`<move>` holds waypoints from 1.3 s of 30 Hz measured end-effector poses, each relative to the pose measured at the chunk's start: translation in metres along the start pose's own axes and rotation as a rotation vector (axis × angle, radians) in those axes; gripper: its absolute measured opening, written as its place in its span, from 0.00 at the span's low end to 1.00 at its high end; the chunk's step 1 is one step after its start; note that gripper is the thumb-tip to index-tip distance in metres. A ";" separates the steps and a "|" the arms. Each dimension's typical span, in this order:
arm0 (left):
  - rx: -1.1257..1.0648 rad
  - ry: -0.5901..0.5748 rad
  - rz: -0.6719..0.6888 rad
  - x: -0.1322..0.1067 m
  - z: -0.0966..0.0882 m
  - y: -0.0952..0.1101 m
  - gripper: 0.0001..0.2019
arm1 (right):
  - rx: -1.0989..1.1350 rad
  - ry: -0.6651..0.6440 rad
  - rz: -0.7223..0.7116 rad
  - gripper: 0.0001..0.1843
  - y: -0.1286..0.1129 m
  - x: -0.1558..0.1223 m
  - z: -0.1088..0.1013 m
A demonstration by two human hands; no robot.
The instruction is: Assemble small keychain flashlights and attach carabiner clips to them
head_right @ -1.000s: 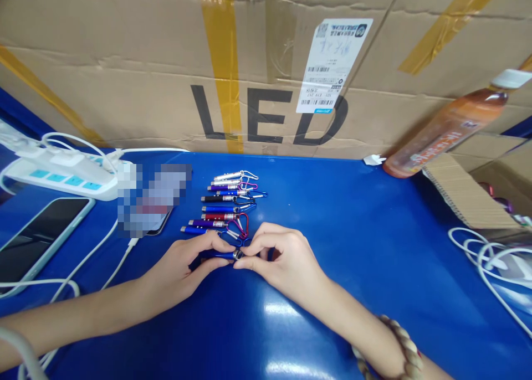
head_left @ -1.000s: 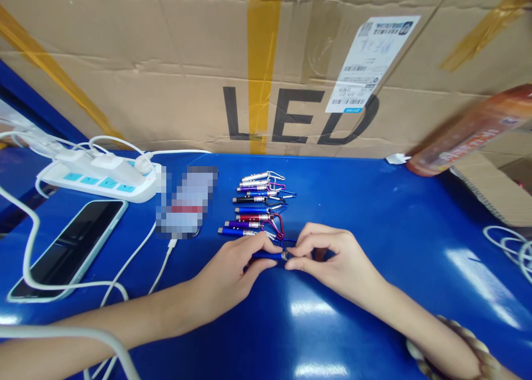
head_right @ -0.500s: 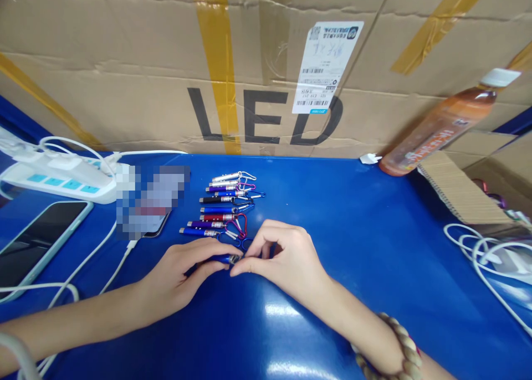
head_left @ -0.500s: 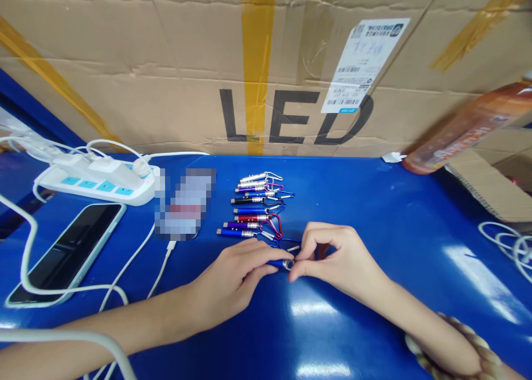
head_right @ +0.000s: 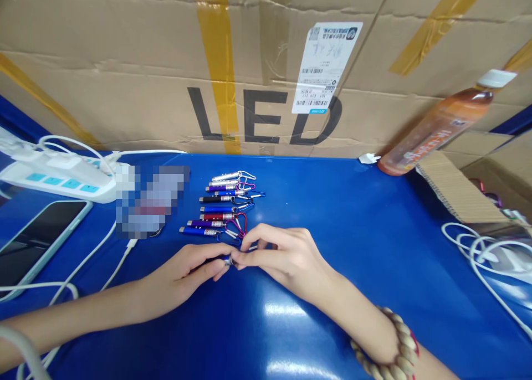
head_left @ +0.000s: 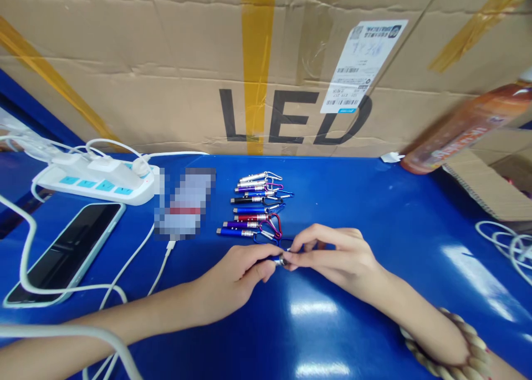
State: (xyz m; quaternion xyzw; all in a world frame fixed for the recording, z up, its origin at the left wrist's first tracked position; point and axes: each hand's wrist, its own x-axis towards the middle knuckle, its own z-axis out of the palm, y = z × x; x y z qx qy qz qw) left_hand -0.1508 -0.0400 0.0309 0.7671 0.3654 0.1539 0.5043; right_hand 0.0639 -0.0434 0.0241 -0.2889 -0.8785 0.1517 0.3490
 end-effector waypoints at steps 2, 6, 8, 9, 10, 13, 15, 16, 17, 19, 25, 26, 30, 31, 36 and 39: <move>0.003 -0.038 0.019 0.000 0.000 0.000 0.11 | 0.065 -0.011 0.005 0.07 0.000 0.000 0.002; 0.005 -0.059 0.003 -0.002 0.002 -0.001 0.10 | 0.155 -0.050 0.018 0.06 0.001 0.000 0.003; 0.010 -0.074 0.009 -0.003 0.003 -0.002 0.09 | 0.191 -0.081 0.036 0.06 0.001 -0.001 0.004; 0.017 -0.082 0.019 -0.004 0.003 -0.003 0.09 | 0.205 -0.095 0.044 0.06 0.001 -0.001 0.003; 0.026 -0.088 0.031 -0.004 0.004 -0.003 0.09 | 0.216 -0.107 0.049 0.07 0.000 -0.001 0.003; 0.044 -0.085 0.060 -0.005 0.004 -0.004 0.09 | 0.209 -0.108 0.074 0.08 -0.002 0.001 0.003; 0.045 -0.054 0.063 -0.004 0.004 -0.004 0.08 | 0.189 -0.084 0.110 0.10 -0.005 0.003 0.004; 0.047 -0.034 0.062 -0.004 0.005 -0.004 0.07 | 0.186 -0.060 0.134 0.10 -0.007 0.003 0.005; 0.050 -0.012 0.059 -0.004 0.005 -0.004 0.07 | 0.189 -0.031 0.161 0.10 -0.008 0.004 0.006; 0.060 0.047 0.064 -0.004 0.007 -0.005 0.06 | 0.213 0.028 0.228 0.11 -0.012 0.006 0.009; 0.111 0.252 0.211 -0.009 0.015 -0.010 0.07 | 0.346 0.121 0.427 0.16 -0.020 0.012 0.017; 0.133 0.269 0.245 -0.009 0.016 -0.012 0.07 | 0.375 0.129 0.450 0.16 -0.021 0.012 0.017; 0.216 0.319 0.325 -0.008 0.016 -0.016 0.07 | 0.478 0.103 0.587 0.16 -0.022 0.012 0.018; 0.230 0.326 0.339 -0.008 0.016 -0.017 0.07 | 0.510 0.085 0.625 0.15 -0.022 0.012 0.019; 0.247 0.341 0.319 -0.006 0.012 -0.015 0.08 | 0.713 0.042 0.791 0.17 -0.017 0.014 0.018; 0.263 0.289 0.301 -0.006 0.010 -0.014 0.13 | 0.807 0.013 0.880 0.18 -0.015 0.016 0.018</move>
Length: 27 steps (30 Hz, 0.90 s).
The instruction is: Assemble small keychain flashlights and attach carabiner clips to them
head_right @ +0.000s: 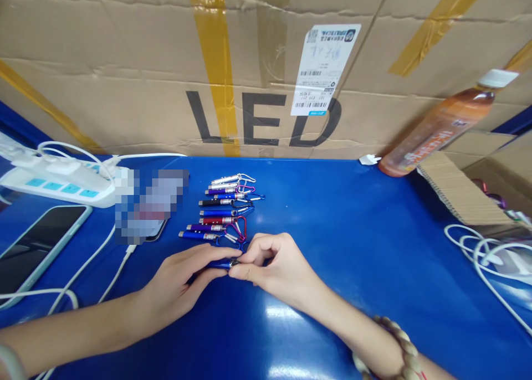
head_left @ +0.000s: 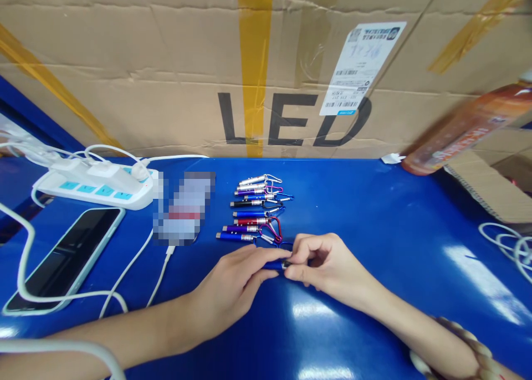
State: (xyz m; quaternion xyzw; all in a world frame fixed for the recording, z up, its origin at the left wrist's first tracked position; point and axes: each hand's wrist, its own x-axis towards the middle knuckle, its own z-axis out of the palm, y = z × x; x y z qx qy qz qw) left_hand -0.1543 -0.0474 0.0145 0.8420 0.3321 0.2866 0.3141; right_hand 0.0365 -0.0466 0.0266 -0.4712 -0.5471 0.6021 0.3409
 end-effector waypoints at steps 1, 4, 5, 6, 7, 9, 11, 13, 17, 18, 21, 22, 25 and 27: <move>-0.005 -0.016 0.010 0.000 0.000 0.000 0.14 | 0.015 -0.006 0.023 0.19 0.000 0.001 0.000; -0.025 -0.027 0.039 0.000 -0.001 -0.001 0.15 | 0.017 0.014 0.041 0.20 0.002 0.001 -0.002; -0.031 -0.025 0.039 0.000 0.000 -0.001 0.15 | 0.014 0.021 0.037 0.20 0.003 0.002 -0.002; -0.036 -0.021 0.033 0.000 0.000 0.000 0.15 | 0.010 0.025 0.030 0.21 0.004 0.002 -0.002; -0.039 -0.020 0.023 0.000 0.000 0.000 0.15 | 0.005 0.027 0.022 0.21 0.004 0.002 -0.002; -0.048 -0.022 -0.001 0.001 0.000 0.001 0.15 | -0.021 0.035 -0.001 0.21 0.004 0.002 -0.002; -0.061 -0.018 -0.029 0.001 0.000 0.002 0.15 | -0.070 0.058 -0.034 0.21 0.003 0.001 -0.002; -0.076 -0.015 -0.065 0.002 0.000 0.004 0.14 | -0.127 0.084 -0.074 0.21 0.002 0.000 -0.002; -0.103 -0.005 -0.141 0.005 0.000 0.006 0.12 | -0.250 0.123 -0.178 0.21 0.000 0.000 -0.003; -0.112 -0.004 -0.157 0.006 -0.001 0.006 0.12 | -0.285 0.130 -0.211 0.20 0.000 0.001 -0.004; -0.140 -0.011 -0.187 0.008 -0.002 0.007 0.10 | -0.380 0.139 -0.357 0.14 0.002 0.001 -0.008; -0.146 -0.014 -0.190 0.008 -0.002 0.007 0.09 | -0.416 0.132 -0.426 0.11 0.003 0.001 -0.010; -0.145 -0.044 -0.211 0.009 -0.003 0.007 0.08 | -0.555 0.075 -0.650 0.09 0.006 0.001 -0.018; -0.146 -0.086 -0.234 0.009 -0.003 0.007 0.09 | -0.675 0.019 -0.755 0.08 0.006 0.001 -0.023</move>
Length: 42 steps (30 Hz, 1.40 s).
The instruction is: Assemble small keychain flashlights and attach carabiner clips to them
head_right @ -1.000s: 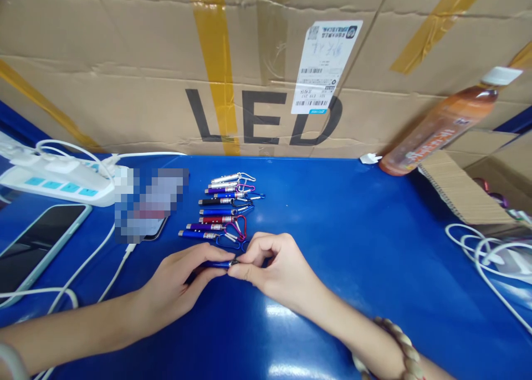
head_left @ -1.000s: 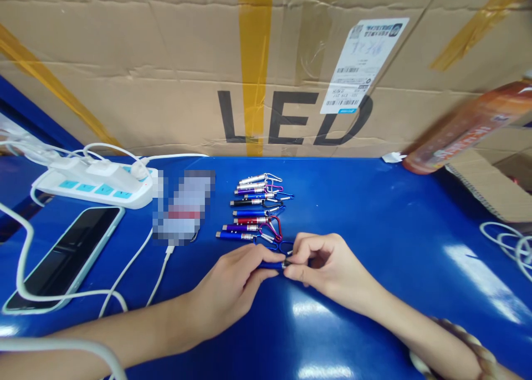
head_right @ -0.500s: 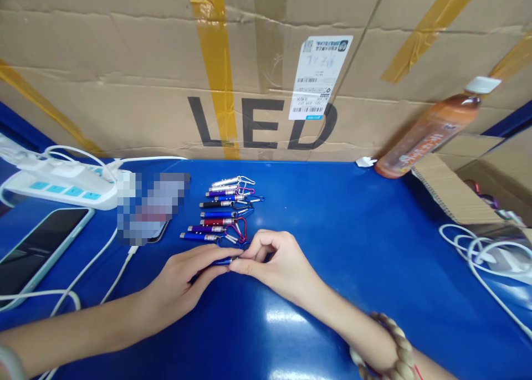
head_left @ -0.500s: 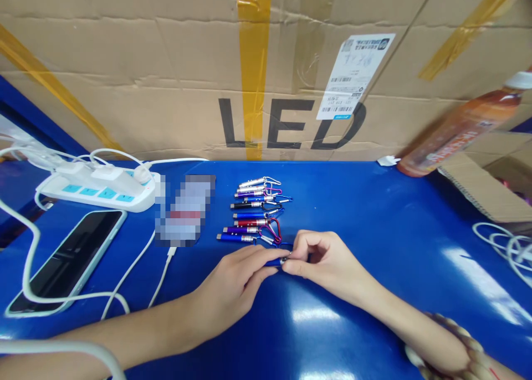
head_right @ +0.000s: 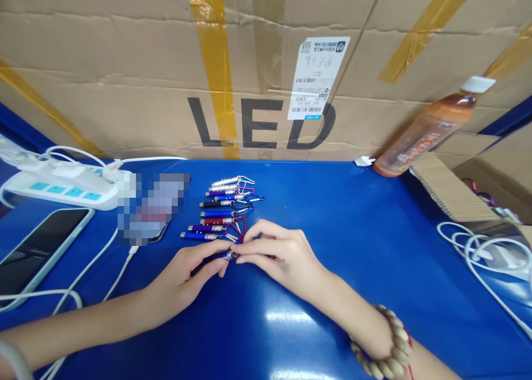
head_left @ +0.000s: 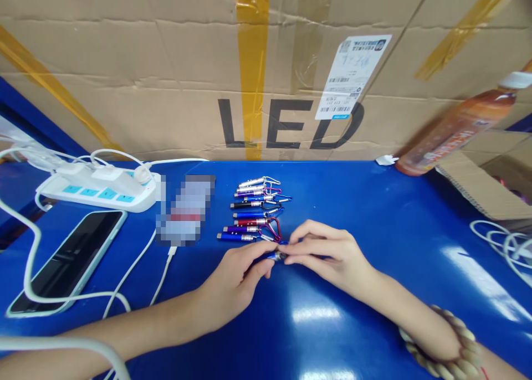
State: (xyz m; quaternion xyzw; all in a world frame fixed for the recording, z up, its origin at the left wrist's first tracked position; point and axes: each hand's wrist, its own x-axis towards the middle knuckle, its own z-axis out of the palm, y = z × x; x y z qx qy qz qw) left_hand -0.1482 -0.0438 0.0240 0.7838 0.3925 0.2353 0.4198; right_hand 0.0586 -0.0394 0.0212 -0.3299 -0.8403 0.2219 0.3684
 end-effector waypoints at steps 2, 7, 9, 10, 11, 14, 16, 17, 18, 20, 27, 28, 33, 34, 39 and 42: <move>-0.008 -0.047 -0.020 0.000 0.000 0.000 0.10 | -0.092 -0.066 -0.072 0.09 0.001 -0.001 -0.004; -0.035 -0.141 -0.024 0.001 0.000 -0.002 0.10 | -0.214 -0.169 -0.136 0.11 -0.002 0.000 -0.008; -0.041 -0.170 -0.015 0.001 0.000 -0.002 0.10 | -0.230 -0.207 -0.151 0.12 -0.004 0.000 -0.008; -0.043 -0.180 -0.016 0.001 0.000 -0.002 0.09 | -0.235 -0.219 -0.157 0.13 -0.004 -0.001 -0.007; -0.046 -0.186 -0.019 0.000 -0.001 -0.001 0.09 | -0.238 -0.222 -0.162 0.13 -0.004 -0.001 -0.007; -0.041 -0.186 -0.021 -0.001 -0.002 0.000 0.07 | -0.233 -0.208 -0.150 0.13 -0.003 -0.002 -0.003; -0.029 -0.179 -0.001 -0.002 -0.002 0.000 0.06 | -0.209 -0.202 -0.129 0.13 -0.002 -0.002 -0.001; -0.027 -0.174 0.013 -0.002 -0.001 0.000 0.06 | -0.193 -0.203 -0.115 0.13 -0.002 -0.002 0.000; -0.028 -0.168 0.025 -0.002 -0.001 -0.001 0.06 | -0.175 -0.206 -0.102 0.13 -0.003 -0.002 0.000; -0.037 -0.154 0.042 -0.003 0.001 -0.002 0.06 | -0.143 -0.213 -0.074 0.12 -0.004 -0.001 0.001; -0.033 -0.077 0.006 -0.005 0.006 -0.004 0.06 | -0.077 -0.175 0.098 0.10 -0.009 -0.001 0.006; -0.026 -0.068 0.003 -0.005 0.006 -0.004 0.06 | -0.061 -0.170 0.124 0.11 -0.009 -0.001 0.007; -0.001 -0.035 0.016 -0.005 0.007 -0.006 0.06 | 0.012 -0.145 0.206 0.13 -0.006 -0.003 0.014; 0.008 -0.032 0.017 -0.005 0.007 -0.007 0.06 | 0.018 -0.142 0.215 0.14 -0.006 -0.003 0.014; 0.045 -0.029 0.018 -0.005 0.007 -0.009 0.05 | 0.026 -0.144 0.237 0.14 -0.006 -0.003 0.014; 0.040 -0.030 0.014 -0.004 0.006 -0.009 0.05 | 0.022 -0.144 0.247 0.12 -0.006 -0.002 0.013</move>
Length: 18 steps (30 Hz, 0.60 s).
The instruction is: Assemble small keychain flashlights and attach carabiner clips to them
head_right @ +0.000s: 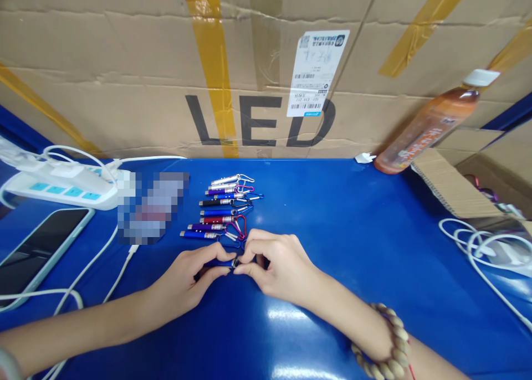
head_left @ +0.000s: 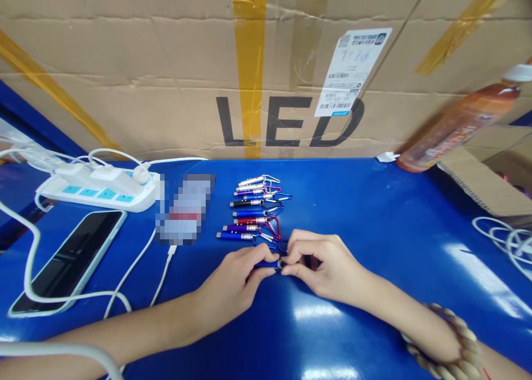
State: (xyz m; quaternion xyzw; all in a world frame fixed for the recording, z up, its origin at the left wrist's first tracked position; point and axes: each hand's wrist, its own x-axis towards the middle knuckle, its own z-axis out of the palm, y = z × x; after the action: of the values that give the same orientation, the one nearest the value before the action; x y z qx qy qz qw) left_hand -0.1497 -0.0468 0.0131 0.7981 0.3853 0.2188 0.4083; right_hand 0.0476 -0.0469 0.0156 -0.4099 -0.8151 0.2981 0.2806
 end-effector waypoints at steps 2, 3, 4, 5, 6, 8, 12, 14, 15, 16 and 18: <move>-0.023 -0.008 -0.007 0.001 -0.001 0.000 0.05 | -0.008 -0.008 0.002 0.11 0.000 0.001 -0.001; -0.032 -0.015 -0.011 0.002 -0.002 0.000 0.05 | -0.013 -0.013 0.002 0.11 0.000 0.001 -0.002; -0.033 -0.024 -0.015 0.002 -0.003 0.000 0.05 | -0.018 -0.019 -0.001 0.10 0.000 0.001 -0.003; -0.028 -0.033 -0.017 0.003 -0.003 0.000 0.05 | -0.021 -0.026 -0.005 0.10 0.001 0.002 -0.004; -0.022 -0.043 -0.019 0.003 -0.004 0.000 0.05 | -0.023 -0.034 -0.010 0.10 0.001 0.002 -0.005; -0.015 -0.057 -0.022 0.004 -0.005 0.000 0.05 | -0.017 -0.044 -0.026 0.08 0.001 0.003 -0.007; -0.025 -0.064 -0.024 0.006 -0.007 0.001 0.06 | 0.016 -0.061 -0.056 0.08 0.003 0.004 -0.011; -0.018 -0.077 -0.014 0.006 -0.007 0.001 0.06 | 0.048 -0.080 -0.052 0.08 0.004 0.004 -0.012; -0.013 -0.088 -0.007 0.006 -0.007 0.002 0.06 | 0.065 -0.081 -0.040 0.09 0.005 0.005 -0.013; -0.012 -0.103 0.001 0.005 -0.007 0.002 0.06 | 0.079 -0.074 -0.022 0.10 0.006 0.005 -0.013; -0.025 -0.145 0.017 0.004 -0.007 0.003 0.05 | 0.102 -0.040 0.017 0.13 0.007 0.006 -0.013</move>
State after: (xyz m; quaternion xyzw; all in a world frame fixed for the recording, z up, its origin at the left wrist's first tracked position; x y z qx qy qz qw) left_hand -0.1508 -0.0414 0.0201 0.8099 0.3454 0.1686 0.4431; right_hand 0.0573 -0.0354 0.0209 -0.3958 -0.8008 0.3498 0.2824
